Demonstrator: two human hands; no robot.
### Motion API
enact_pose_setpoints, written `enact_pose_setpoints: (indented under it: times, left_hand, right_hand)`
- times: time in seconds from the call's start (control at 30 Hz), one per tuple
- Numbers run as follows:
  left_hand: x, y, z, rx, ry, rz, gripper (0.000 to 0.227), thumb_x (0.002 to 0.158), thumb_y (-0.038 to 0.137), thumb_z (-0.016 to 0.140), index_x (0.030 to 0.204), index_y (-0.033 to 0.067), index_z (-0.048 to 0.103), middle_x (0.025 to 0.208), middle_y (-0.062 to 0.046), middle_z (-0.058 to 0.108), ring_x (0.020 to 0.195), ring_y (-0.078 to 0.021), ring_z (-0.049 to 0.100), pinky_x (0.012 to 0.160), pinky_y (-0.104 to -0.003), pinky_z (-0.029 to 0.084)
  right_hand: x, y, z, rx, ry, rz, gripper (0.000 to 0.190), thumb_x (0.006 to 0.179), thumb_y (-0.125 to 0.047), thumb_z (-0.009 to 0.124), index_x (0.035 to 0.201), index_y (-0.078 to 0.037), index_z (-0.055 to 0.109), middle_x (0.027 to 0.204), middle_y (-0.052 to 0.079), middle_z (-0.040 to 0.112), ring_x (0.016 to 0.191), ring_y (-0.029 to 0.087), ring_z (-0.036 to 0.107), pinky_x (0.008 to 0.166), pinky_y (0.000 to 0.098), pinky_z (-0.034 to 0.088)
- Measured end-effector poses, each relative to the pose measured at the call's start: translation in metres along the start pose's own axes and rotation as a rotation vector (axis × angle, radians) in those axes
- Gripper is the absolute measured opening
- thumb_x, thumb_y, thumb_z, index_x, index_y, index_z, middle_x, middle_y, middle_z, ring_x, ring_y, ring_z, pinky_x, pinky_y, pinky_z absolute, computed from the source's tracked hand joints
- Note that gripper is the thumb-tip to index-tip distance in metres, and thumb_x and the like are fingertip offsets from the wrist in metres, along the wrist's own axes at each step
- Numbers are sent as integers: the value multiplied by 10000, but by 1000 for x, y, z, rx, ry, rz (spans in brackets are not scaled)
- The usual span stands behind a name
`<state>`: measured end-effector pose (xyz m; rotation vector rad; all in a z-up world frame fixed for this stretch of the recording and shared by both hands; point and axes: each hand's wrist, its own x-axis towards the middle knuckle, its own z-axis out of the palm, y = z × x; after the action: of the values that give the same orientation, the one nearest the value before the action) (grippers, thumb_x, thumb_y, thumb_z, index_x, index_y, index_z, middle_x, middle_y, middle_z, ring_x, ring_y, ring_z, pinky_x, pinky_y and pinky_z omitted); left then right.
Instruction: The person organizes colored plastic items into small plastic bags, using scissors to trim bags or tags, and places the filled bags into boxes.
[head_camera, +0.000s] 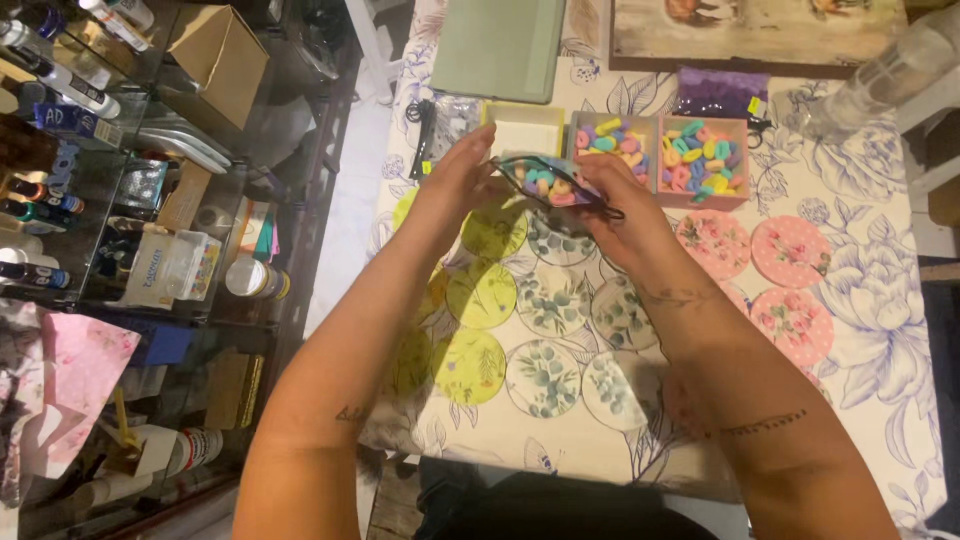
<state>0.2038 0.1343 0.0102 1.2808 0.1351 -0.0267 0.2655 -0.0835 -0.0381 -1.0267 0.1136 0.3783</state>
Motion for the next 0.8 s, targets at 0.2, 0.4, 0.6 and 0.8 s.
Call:
enact_pose_setpoints:
  times: [0.2,0.4,0.6,0.8]
  left_hand:
    - [91,-16,-41,572,98,156,402,1040,368,561,1418,253,639,1420,-95,642,1398,-342,524,1185,-491,406]
    - [107,-19,-37,490,133,102,438,992,316,446,1373,198,625,1427,-65,668,1336,-223,595,1132,-372,412]
    - [93,-15,-26,430,49,101,454,1016,311,397,1438,211,531,1499,-87,595,1407,-290,529,1142,-441,394]
    - [101,-45,-28,188,-8,196,561,1014,187,533,1553,219,380,1557,-203,499,1467,-297,484,1175,-384,411]
  right_hand:
    - [46,-11,22,-666,-21,-514,431,954,-56,723,1310,-82,482,1307,211,520,1213,335,564,1064,477,453]
    - [54,-22,44,-1098,-225,-891,379,933,40,644,1288,-13,519,1320,219,412,1298,362,481,1127,433,413]
    - [46,-7,45,-1164,-260,-833,337,1033,6,556,1366,-36,526,1429,197,328,1414,370,408,1177,465,398]
    - [50,1,41,-1154,-386,-1020,404,1007,127,544,1373,-43,529,1423,229,340,1381,402,436,1140,486,483]
